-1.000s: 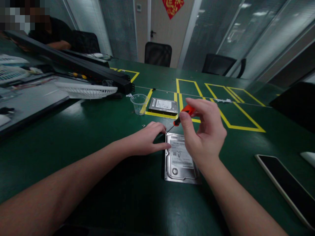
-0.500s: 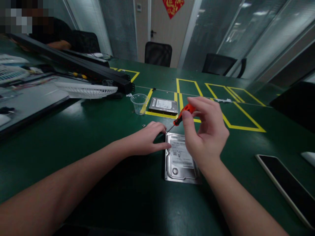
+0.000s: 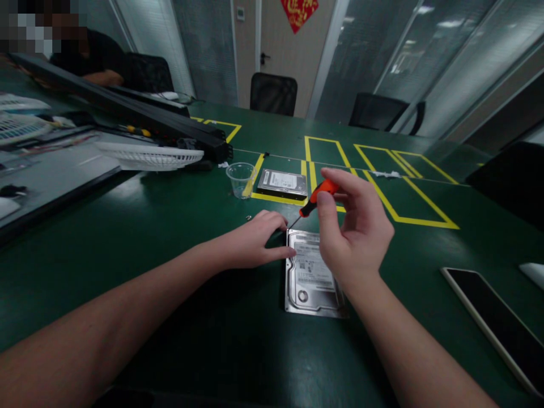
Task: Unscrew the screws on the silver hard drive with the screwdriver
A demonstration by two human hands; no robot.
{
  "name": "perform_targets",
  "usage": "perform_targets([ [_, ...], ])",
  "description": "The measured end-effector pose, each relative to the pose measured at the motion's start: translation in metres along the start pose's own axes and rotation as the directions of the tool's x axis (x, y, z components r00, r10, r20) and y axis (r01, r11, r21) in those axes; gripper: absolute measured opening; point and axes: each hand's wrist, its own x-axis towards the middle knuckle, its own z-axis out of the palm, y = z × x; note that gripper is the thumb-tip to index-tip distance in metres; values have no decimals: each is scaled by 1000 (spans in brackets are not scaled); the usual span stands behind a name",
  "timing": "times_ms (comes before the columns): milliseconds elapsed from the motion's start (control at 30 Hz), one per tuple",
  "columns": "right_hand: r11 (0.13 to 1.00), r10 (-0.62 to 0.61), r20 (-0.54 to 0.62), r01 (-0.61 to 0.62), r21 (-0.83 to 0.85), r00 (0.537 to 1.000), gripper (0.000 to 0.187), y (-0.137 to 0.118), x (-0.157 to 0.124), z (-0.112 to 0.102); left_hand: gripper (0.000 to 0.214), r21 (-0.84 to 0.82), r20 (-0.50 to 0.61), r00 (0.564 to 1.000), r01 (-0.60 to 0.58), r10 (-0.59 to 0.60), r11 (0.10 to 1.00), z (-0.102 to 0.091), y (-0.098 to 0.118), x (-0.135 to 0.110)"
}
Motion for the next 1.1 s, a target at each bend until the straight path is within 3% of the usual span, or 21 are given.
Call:
perform_targets([
  [200, 1000, 1, -9, -1, -29, 1000, 30, 1, 1, 1, 41, -3, 0, 1000, 15, -15, 1000, 0, 2, 0],
  [533, 997, 34, 34, -36, 62, 999, 36, -2, -1, -1, 39, -1, 1, 1000, -4, 4, 1000, 0, 1, 0],
  [833, 1000, -1, 21, 2, -15, 1000, 30, -1, 1, -1, 41, 2, 0, 1000, 8, -8, 1000, 0, 1, 0],
  [1100, 999, 10, 43, -12, 44, 999, 36, -1, 0, -3, 39, -7, 1, 1000, -10, 10, 1000, 1, -1, 0],
])
